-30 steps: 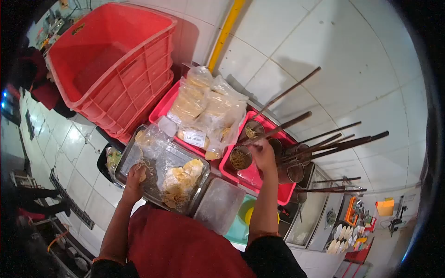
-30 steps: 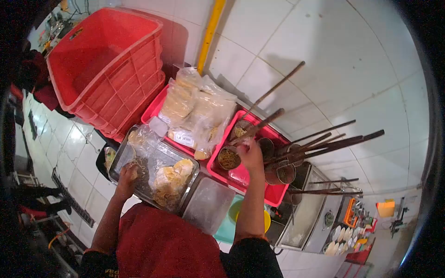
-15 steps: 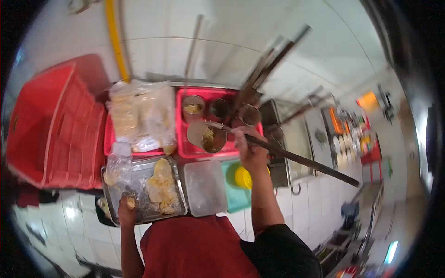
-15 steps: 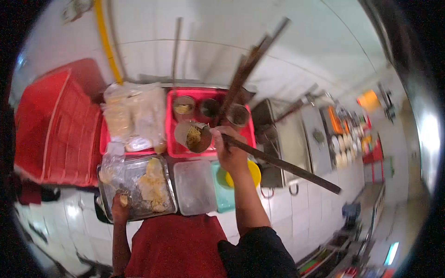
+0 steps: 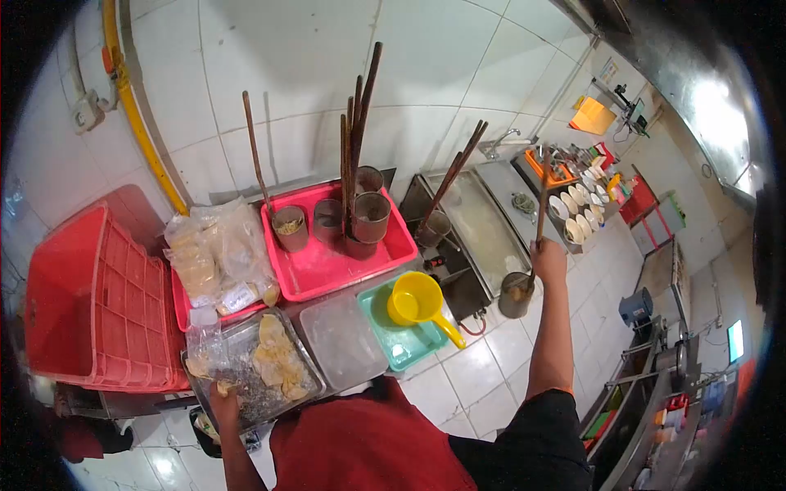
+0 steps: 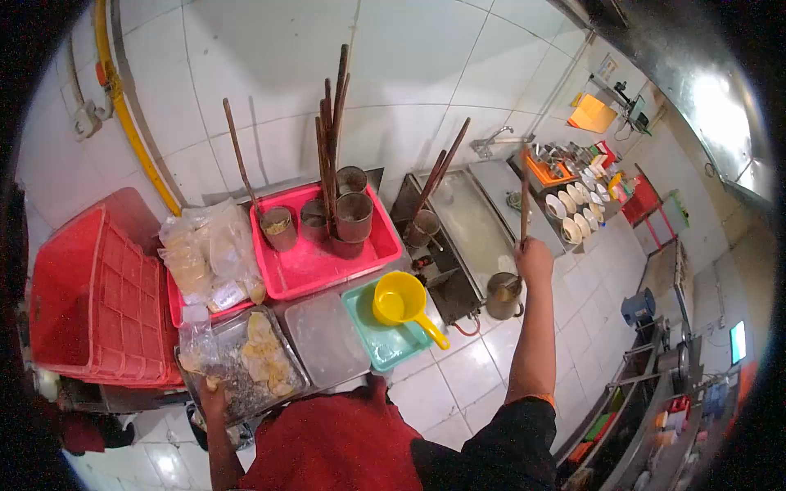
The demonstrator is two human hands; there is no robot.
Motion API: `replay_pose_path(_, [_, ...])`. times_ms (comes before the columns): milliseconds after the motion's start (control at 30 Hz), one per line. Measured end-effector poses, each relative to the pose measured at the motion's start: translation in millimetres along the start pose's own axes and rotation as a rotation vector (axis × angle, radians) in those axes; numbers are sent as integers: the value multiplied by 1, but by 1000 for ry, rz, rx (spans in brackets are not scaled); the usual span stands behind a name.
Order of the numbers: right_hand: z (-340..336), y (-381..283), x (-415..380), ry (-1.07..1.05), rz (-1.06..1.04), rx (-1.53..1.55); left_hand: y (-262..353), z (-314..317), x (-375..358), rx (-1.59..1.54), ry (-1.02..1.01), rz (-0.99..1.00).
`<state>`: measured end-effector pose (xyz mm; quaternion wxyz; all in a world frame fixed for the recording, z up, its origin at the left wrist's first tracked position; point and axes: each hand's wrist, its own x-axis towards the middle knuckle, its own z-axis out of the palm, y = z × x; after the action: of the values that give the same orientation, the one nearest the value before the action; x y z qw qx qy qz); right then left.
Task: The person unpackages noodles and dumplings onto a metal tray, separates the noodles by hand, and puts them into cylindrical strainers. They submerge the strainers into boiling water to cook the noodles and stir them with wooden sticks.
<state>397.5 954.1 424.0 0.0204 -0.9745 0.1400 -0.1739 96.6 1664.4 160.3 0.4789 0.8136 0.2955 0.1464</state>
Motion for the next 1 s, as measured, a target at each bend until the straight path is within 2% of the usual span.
replay_pose_path(33, [16, 12, 7, 0, -9, 15, -15, 4, 2, 5, 17, 2])
replay_pose_path(100, [73, 52, 28, 96, 26, 34, -94, 8, 13, 117, 314, 349])
replay_pose_path(133, [98, 67, 33, 83, 62, 31, -115, 12, 13, -5, 417, 394])
replay_pose_path(167, [118, 83, 38, 70, 98, 24, -128, 6, 10, -2, 438, 384])
replay_pose_path(233, [155, 103, 41, 55, 164, 134, -139, -2, -7, -1745, -234, -134])
replay_pose_path(267, [176, 115, 43, 39, 210, 200, -122, 12, -20, -1008, 384, -152])
replay_pose_path(300, [198, 126, 43, 11, 198, 204, -105, 18, -23, -985, 405, -162])
replay_pose_path(367, [238, 141, 44, 54, 309, 379, -77, 15, -41, -928, 357, -148])
replay_pose_path(433, [267, 156, 48, -126, 242, 329, -28, 23, -45, -799, 602, -419])
replay_pose_path(500, [283, 158, 52, -185, 269, 386, 3, 23, -48, -698, 625, -464])
replay_pose_path(567, [312, 191, 66, -431, 120, 401, 7, 21, -50, -568, 636, -446])
replay_pose_path(633, [366, 250, 71, -782, -255, 220, 5, 16, -51, -511, 674, -462])
replay_pose_path(667, [278, 177, 65, -935, 36, 305, 0, 14, -48, -466, 680, -461])
replay_pose_path(700, [154, 73, 53, -1030, 347, 357, 5, 14, -43, -481, 709, -465])
replay_pose_path(767, [115, 12, 51, -1245, 123, 656, 19, 17, -43, -505, 770, -533])
replay_pose_path(833, [45, -86, 35, -1501, -325, 842, -2, 14, -38, -602, 771, -490])
replay_pose_path(900, [26, -171, 14, -1565, -708, 1072, -2, 25, -32, -833, 637, -284])
replay_pose_path(967, [27, -254, -5, -1559, -794, 1098, -14, 39, -26, -484, 622, -221])
replay_pose_path(1000, [50, -294, -9, -1488, -789, 1124, -51, 46, -24, -386, 522, -50])
